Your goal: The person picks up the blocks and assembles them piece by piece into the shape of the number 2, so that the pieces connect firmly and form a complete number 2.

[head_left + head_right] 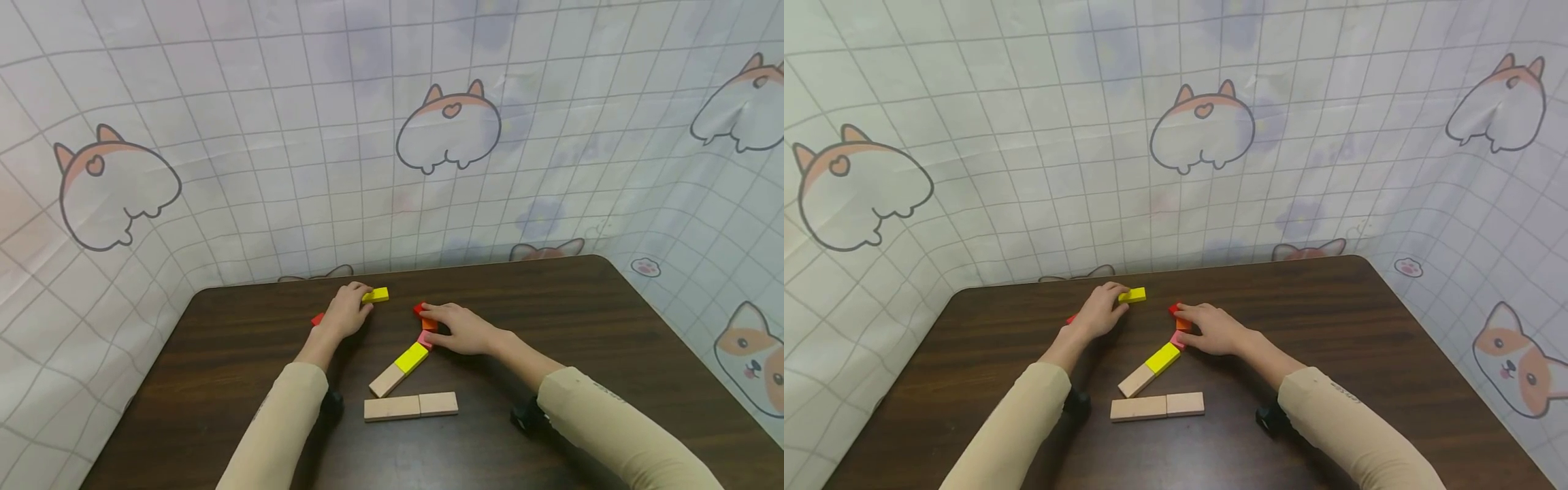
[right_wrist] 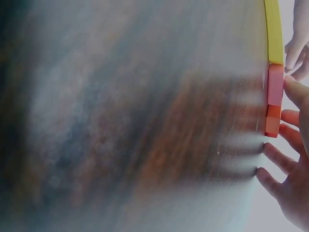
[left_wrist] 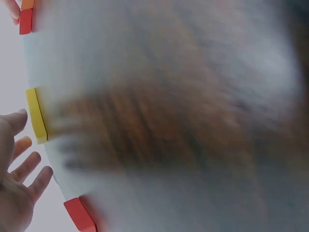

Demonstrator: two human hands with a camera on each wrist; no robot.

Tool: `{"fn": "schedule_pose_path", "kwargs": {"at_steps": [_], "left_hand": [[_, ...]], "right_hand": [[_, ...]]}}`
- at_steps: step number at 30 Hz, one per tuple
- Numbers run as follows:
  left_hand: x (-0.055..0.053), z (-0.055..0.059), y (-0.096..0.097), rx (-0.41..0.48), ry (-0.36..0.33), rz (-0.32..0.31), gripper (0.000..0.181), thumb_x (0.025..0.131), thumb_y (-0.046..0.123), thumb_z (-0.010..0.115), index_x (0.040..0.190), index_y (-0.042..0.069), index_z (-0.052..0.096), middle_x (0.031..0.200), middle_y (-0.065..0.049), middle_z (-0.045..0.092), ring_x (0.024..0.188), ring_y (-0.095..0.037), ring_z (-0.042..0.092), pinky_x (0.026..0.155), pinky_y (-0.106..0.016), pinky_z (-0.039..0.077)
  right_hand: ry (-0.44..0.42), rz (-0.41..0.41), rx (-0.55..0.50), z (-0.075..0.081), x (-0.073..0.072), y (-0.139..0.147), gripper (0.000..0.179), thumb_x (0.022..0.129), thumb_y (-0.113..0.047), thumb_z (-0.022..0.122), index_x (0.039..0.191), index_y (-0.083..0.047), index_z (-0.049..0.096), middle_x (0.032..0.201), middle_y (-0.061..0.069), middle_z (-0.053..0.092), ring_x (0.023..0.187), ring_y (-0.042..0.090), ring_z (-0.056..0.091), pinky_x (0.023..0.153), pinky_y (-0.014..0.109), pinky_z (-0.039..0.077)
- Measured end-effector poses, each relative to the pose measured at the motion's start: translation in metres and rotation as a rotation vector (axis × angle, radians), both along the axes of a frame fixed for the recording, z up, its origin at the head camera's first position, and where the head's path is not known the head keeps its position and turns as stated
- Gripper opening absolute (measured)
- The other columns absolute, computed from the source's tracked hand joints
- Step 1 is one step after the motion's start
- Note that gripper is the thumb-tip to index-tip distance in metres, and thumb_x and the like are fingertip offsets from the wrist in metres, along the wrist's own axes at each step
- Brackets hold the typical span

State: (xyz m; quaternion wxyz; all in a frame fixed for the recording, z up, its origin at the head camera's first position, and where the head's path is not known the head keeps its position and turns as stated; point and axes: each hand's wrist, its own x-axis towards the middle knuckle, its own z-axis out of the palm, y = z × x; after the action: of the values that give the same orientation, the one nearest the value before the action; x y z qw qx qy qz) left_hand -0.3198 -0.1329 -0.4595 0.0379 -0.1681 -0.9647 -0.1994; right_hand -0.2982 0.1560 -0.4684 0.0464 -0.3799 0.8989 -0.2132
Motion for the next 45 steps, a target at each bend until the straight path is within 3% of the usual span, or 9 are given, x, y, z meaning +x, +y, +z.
{"fn": "schedule_pose_path", "kwargs": {"at_steps": [11, 20, 36, 45], "left_hand": [[-0.013, 0.002, 0.001, 0.030, -0.057, 0.019, 0.041, 0.101, 0.009, 0.067, 0.140, -0.002, 0.059, 0.140, -0.022, 0.056, 0.127, -0.044, 0.051, 0.108, -0.052, 0.041], [-0.019, 0.000, 0.002, 0.047, -0.068, 0.046, 0.036, 0.098, 0.006, 0.070, 0.134, 0.001, 0.066, 0.134, -0.020, 0.061, 0.126, -0.039, 0.055, 0.108, -0.048, 0.042], [-0.019, -0.002, -0.002, 0.174, -0.092, 0.079, 0.036, 0.094, 0.001, 0.074, 0.130, 0.002, 0.070, 0.132, -0.016, 0.066, 0.126, -0.035, 0.058, 0.107, -0.046, 0.044], [-0.019, -0.002, -0.002, 0.210, -0.098, 0.036, 0.035, 0.093, 0.003, 0.076, 0.127, 0.004, 0.072, 0.131, -0.014, 0.067, 0.125, -0.033, 0.059, 0.106, -0.045, 0.045]], "right_hand": [[-0.008, 0.005, 0.000, -0.001, -0.002, 0.000, 0.061, 0.103, -0.036, 0.064, 0.151, -0.001, 0.050, 0.158, 0.017, 0.042, 0.137, 0.039, 0.046, 0.111, 0.055, 0.038], [-0.007, 0.001, 0.000, 0.001, -0.001, 0.001, 0.061, 0.103, -0.037, 0.063, 0.151, -0.001, 0.050, 0.158, 0.016, 0.043, 0.137, 0.039, 0.047, 0.111, 0.055, 0.038], [-0.010, 0.015, -0.015, -0.001, 0.000, 0.001, 0.061, 0.104, -0.036, 0.063, 0.151, 0.000, 0.049, 0.158, 0.017, 0.042, 0.137, 0.039, 0.046, 0.110, 0.055, 0.039], [-0.014, 0.019, -0.023, -0.001, 0.000, 0.001, 0.060, 0.103, -0.033, 0.064, 0.151, 0.000, 0.049, 0.158, 0.017, 0.042, 0.137, 0.040, 0.046, 0.109, 0.056, 0.039]]}}
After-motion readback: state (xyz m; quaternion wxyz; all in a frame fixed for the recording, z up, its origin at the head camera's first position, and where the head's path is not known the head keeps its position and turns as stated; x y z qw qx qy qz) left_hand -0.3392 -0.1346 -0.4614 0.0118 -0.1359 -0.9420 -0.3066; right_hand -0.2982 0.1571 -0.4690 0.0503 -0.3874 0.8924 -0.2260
